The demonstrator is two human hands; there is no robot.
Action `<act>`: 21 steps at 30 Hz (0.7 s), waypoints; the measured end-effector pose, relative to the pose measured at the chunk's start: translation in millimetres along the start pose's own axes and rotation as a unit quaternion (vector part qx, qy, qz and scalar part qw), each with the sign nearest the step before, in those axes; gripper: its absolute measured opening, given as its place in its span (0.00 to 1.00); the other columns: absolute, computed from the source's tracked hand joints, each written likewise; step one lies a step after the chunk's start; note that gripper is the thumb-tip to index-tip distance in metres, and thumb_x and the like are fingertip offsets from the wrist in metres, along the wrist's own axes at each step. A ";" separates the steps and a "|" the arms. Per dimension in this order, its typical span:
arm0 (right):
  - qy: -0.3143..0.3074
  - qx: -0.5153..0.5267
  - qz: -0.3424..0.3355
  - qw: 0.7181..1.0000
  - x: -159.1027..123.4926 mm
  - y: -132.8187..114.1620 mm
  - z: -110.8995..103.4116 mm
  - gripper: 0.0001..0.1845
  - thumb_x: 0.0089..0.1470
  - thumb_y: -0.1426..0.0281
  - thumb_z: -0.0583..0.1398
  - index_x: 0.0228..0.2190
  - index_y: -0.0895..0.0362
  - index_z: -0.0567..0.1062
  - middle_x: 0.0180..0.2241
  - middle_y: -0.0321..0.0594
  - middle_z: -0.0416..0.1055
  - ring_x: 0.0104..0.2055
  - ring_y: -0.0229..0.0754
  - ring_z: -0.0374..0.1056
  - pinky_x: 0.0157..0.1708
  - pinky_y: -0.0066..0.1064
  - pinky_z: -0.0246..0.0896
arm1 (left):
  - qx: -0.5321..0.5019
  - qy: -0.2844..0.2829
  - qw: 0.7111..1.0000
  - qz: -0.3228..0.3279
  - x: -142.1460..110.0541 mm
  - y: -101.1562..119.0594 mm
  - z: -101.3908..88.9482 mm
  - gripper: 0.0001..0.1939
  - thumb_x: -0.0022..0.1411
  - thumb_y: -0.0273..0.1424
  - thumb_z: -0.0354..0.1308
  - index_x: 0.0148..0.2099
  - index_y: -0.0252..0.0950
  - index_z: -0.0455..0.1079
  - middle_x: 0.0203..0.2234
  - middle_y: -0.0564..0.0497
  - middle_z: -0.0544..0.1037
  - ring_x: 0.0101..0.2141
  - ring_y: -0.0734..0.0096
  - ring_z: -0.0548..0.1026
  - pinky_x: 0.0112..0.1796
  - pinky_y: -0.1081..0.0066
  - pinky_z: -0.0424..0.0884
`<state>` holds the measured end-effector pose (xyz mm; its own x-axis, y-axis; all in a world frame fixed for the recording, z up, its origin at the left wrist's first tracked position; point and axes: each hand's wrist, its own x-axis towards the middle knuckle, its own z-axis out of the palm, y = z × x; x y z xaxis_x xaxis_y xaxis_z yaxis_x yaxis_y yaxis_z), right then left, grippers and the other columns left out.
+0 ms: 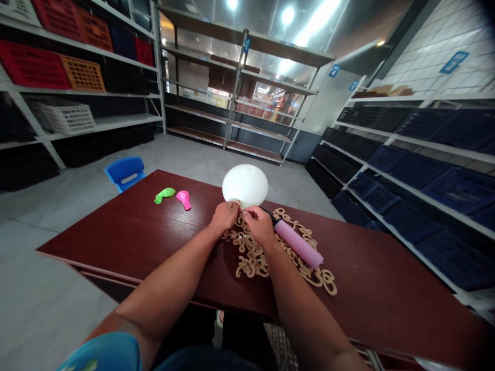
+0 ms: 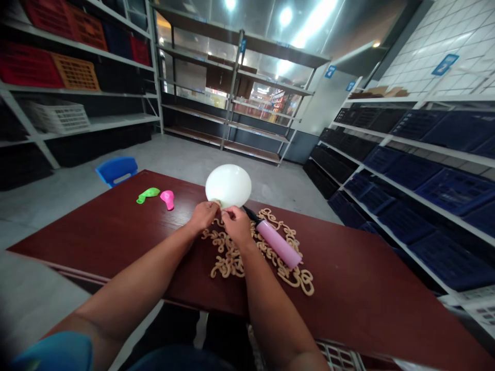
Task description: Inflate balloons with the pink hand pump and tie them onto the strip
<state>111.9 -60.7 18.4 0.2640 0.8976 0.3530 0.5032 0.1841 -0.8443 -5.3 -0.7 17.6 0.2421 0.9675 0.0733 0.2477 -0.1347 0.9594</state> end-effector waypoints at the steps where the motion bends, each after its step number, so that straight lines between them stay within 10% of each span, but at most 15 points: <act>1: 0.000 -0.030 -0.027 0.999 -0.6 -1.6 -1.9 0.10 0.47 0.62 0.55 0.26 0.55 0.73 0.22 0.34 0.69 0.24 0.36 0.62 0.27 0.28 0.58 | 0.054 0.016 0.998 0.023 0.3 -1.4 0.5 0.18 0.58 0.39 0.46 0.22 0.35 0.66 0.17 0.51 0.67 0.20 0.73 0.62 0.23 0.74 0.53; 9: -0.016 -0.108 -0.192 0.975 1.5 -13.3 -16.3 0.11 0.51 0.69 0.51 0.31 0.54 0.73 0.33 0.41 0.69 0.37 0.40 0.64 0.40 0.32 0.58 | 0.087 -0.005 0.992 0.091 -4.9 2.3 8.9 0.18 0.59 0.36 0.42 0.25 0.34 0.66 0.20 0.52 0.68 0.24 0.74 0.62 0.26 0.75 0.55; 17: -0.021 0.092 0.044 0.995 3.7 -6.7 -16.0 0.11 0.43 0.61 0.60 0.29 0.54 0.72 0.22 0.32 0.68 0.18 0.33 0.61 0.19 0.26 0.55 | 0.098 -0.021 0.988 0.118 -9.7 -0.8 14.1 0.18 0.61 0.35 0.42 0.25 0.34 0.66 0.18 0.53 0.66 0.22 0.75 0.62 0.25 0.75 0.55; 21: -0.045 0.087 0.057 0.994 2.9 -6.1 -17.5 0.10 0.44 0.61 0.59 0.25 0.54 0.70 0.18 0.30 0.65 0.17 0.32 0.58 0.17 0.25 0.51 | 0.115 -0.027 0.985 0.129 -10.1 -4.9 13.8 0.17 0.61 0.35 0.43 0.26 0.34 0.67 0.19 0.52 0.67 0.23 0.74 0.62 0.26 0.74 0.56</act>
<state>124.1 -66.1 31.6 0.2327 0.9474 0.2198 0.3229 0.1379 -0.9363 3.9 -12.8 8.4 0.3734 0.8828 0.2851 0.3759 -0.4250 0.8235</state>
